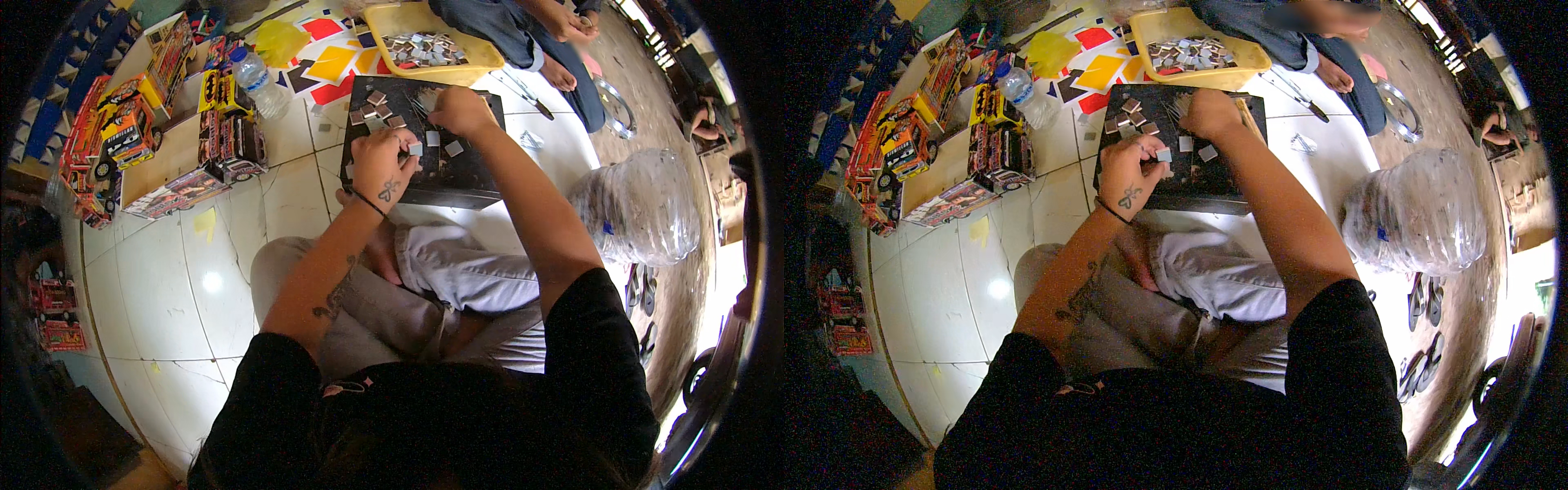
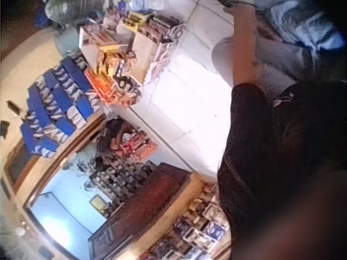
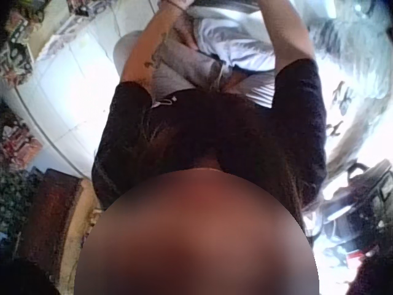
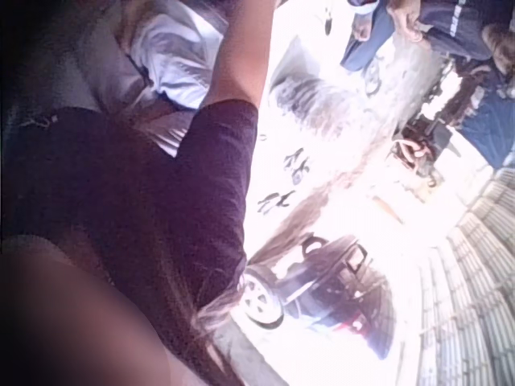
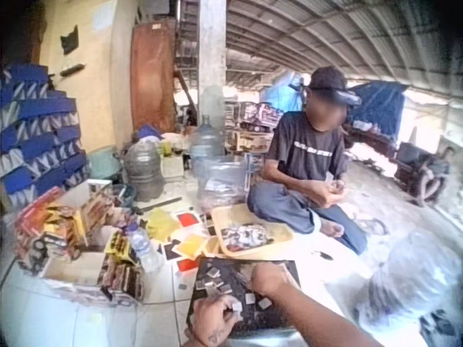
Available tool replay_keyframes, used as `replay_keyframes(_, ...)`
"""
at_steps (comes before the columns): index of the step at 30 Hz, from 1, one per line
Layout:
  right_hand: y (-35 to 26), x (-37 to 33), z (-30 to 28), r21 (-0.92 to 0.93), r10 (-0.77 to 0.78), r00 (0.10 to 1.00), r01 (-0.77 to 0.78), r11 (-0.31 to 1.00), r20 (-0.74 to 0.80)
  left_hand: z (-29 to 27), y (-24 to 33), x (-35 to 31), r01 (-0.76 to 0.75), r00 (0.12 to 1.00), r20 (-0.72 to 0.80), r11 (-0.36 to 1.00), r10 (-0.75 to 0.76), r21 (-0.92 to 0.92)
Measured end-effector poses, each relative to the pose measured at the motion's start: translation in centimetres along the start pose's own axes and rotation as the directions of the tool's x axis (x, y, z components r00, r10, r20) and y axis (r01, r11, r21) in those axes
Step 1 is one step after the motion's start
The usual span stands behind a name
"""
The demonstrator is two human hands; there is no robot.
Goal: The person sits on the floor and repeatedly places small rectangular blocks on a black surface, then strikes them with a wooden stick to break them into smaller pieces. The person continues this cycle throughout the clip.
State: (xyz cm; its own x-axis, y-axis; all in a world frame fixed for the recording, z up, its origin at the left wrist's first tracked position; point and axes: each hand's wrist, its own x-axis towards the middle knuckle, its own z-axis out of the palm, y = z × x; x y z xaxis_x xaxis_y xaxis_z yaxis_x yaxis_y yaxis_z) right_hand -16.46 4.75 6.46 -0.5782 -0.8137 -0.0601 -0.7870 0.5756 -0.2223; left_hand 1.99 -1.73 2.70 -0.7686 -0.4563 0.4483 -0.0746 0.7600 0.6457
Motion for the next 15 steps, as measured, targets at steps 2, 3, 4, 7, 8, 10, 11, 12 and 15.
replay_keyframes(2,1.6,-0.9,0.2,0.254,0.001,0.992,0.031,0.967,-0.124,0.0,0.2,-0.8,0.041,0.999,-0.011,0.993,-0.043,-0.109)
replay_keyframes(3,2.1,-1.5,0.4,0.376,0.07,0.992,-0.026,0.926,-0.103,0.1,0.3,-1.1,0.07,0.997,-0.006,0.985,-0.071,-0.159)
replay_keyframes(4,2.4,-2.0,0.6,0.49,0.122,0.989,-0.065,0.869,-0.086,0.2,0.3,-1.3,0.049,0.998,-0.018,0.982,-0.053,-0.183)
replay_keyframes(7,2.3,-4.7,1.4,0.877,0.171,0.983,-0.137,0.46,0.063,0.5,0.2,-1.6,-0.053,0.998,-0.035,0.997,0.051,-0.048)
replay_keyframes(8,1.9,-5.8,1.8,0.936,0.164,0.985,-0.105,0.337,0.052,0.6,0.0,-1.7,-0.062,0.998,-0.026,0.997,0.061,-0.037)
replay_keyframes(10,1.3,-7.5,2.1,0.966,0.09,0.994,-0.079,0.244,0.058,0.7,-0.3,-1.6,-0.105,0.994,-0.035,0.994,0.105,-0.021)
replay_keyframes(11,1.0,-8.2,2.3,0.949,0.112,0.992,-0.09,0.302,0.059,0.8,-0.4,-1.5,-0.1,0.995,-0.018,0.995,0.1,-0.018)
replay_keyframes(12,0.6,-8.8,2.5,0.934,0.107,0.993,-0.077,0.35,0.042,0.8,-0.6,-1.5,-0.095,0.995,0.0,0.995,0.095,-0.015)
replay_keyframes(15,-0.5,-9.9,3.1,0.896,0.067,0.992,0.071,0.439,-0.111,0.7,-0.8,-1.5,-0.091,0.996,0.015,0.996,0.092,-0.023)
